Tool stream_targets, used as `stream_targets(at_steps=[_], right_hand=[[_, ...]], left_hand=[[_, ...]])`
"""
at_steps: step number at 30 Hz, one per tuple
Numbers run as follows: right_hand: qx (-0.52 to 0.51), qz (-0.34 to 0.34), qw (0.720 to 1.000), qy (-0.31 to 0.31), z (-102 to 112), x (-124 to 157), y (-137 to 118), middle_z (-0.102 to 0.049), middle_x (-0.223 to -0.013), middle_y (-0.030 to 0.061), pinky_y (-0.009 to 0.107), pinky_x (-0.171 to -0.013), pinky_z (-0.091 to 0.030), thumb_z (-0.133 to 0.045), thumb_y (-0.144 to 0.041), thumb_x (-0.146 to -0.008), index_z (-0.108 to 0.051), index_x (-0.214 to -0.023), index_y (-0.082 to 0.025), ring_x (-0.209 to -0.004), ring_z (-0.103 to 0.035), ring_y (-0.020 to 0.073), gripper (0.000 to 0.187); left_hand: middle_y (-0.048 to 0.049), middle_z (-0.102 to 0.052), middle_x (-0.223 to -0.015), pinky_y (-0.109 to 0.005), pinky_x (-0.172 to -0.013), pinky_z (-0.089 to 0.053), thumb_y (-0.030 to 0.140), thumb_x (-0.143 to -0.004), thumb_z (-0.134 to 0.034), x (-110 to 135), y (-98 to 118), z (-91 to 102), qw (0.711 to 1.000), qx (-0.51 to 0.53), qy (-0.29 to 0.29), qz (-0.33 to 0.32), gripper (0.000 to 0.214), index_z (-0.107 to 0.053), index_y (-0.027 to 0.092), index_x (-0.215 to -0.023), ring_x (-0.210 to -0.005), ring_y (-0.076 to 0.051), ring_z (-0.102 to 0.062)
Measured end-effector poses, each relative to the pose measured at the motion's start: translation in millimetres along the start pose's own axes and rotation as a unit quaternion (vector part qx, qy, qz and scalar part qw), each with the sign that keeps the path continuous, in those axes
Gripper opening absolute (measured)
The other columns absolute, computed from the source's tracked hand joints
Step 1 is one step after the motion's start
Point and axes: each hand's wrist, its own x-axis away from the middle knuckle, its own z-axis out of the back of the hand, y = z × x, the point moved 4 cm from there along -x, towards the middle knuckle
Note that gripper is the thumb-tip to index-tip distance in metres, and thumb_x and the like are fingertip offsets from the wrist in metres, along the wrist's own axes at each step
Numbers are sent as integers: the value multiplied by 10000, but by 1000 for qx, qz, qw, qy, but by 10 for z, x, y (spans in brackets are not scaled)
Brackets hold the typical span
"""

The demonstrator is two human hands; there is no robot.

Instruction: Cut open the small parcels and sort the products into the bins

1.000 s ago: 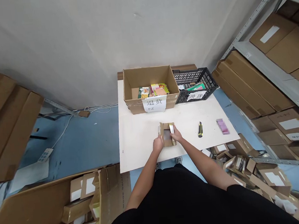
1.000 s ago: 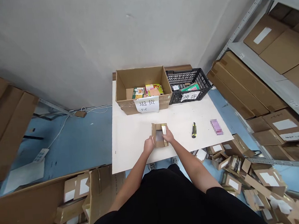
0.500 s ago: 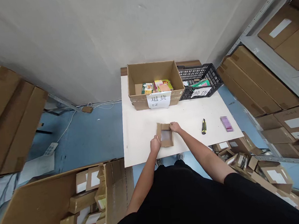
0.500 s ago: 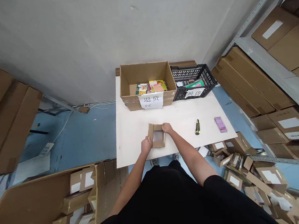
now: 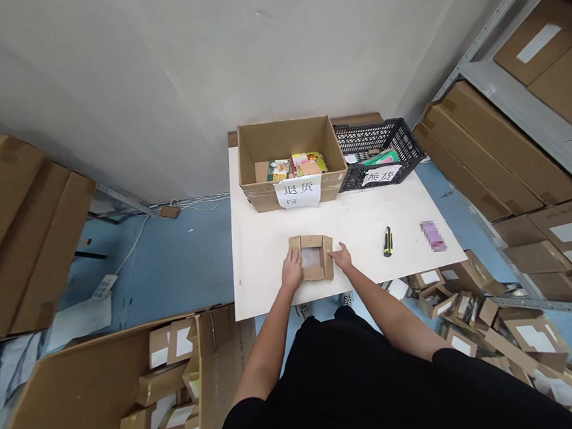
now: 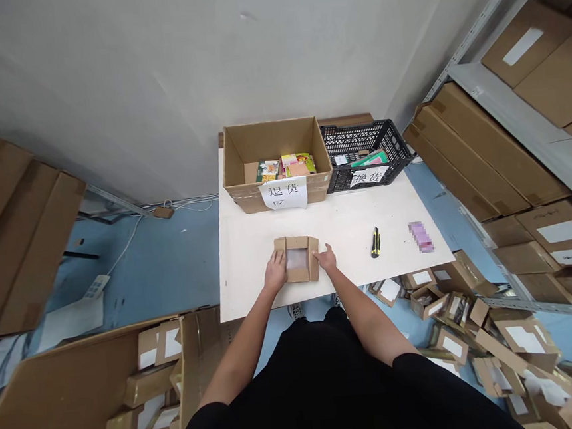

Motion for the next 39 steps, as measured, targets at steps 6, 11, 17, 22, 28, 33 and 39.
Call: stream_targets(at_steps=[6,11,17,22,28,33,39], right_hand=[[186,129,972,57,-30,51,-322,-618,-1416,192,385,-1066,-493,-661,-327,-927,-629,-1359,-150,-1321,-559,318,467],[299,310,889,-156,-448,101,-659,-746,-1183,121,332,-1012,-499,-549,-101,-906,-766,-1045,-193,-1197,-632,269,273],[312,327,868,-205,-729,105,-623,-719,-1343,176,408,-1114,-481,-573,-47,-835,-773,-1172,-142,-1315,-618,310,403],[210,349,907,-104,-670,-45,-594,-415,-1689,113,466,-1297,-298,-584,-106,-829,-559,-1540,-185,-1612,-269,267,715],[185,335,922,-62,-664,-304,-855,-463,-1629,131,485,-1287,-302,-590,-101,-820,-541,-1536,-207,-1532,-370,286,726],[284,312,905,-50,-756,-174,-857,-585,-1449,149,427,-1182,-409,-593,-119,-878,-641,-1376,-193,-1360,-504,296,506],[458,210,844,-185,-1102,-211,-684,-574,-1502,240,492,-1221,-309,-942,-205,-629,-582,-1471,-184,-1424,-489,401,916]], left_hand=[[-108,-349,-1734,-563,-1323,-216,253,-969,-519,31,178,-100,989,-25,-41,-138,387,-739,159,-1273,-1657,-346,-108],[-140,-562,-1586,-522,-1315,-271,440,-1051,-464,71,-17,-88,995,52,-62,-54,436,-788,148,-1057,-1637,-338,-208],[-57,-543,-1614,-514,-1288,-350,389,-951,-671,433,-183,-84,980,149,-71,-106,201,-772,224,-898,-1634,-315,-234],[-86,-484,-1657,-520,-1283,-363,243,-932,-695,600,-136,-255,982,167,-24,-84,244,-725,221,-1174,-1623,-291,-275],[-91,-511,-1633,-538,-1267,-386,185,-943,-674,553,73,-349,992,99,25,-77,242,-739,213,-1174,-1607,-314,-301],[-80,-513,-1630,-552,-1176,-483,153,-962,-638,522,76,-339,997,56,25,-46,156,-753,213,-1049,-1558,-335,-377],[-83,-512,-1629,-557,-1095,-535,171,-982,-613,492,150,-381,998,45,7,-41,160,-762,208,-1026,-1537,-359,-386]])
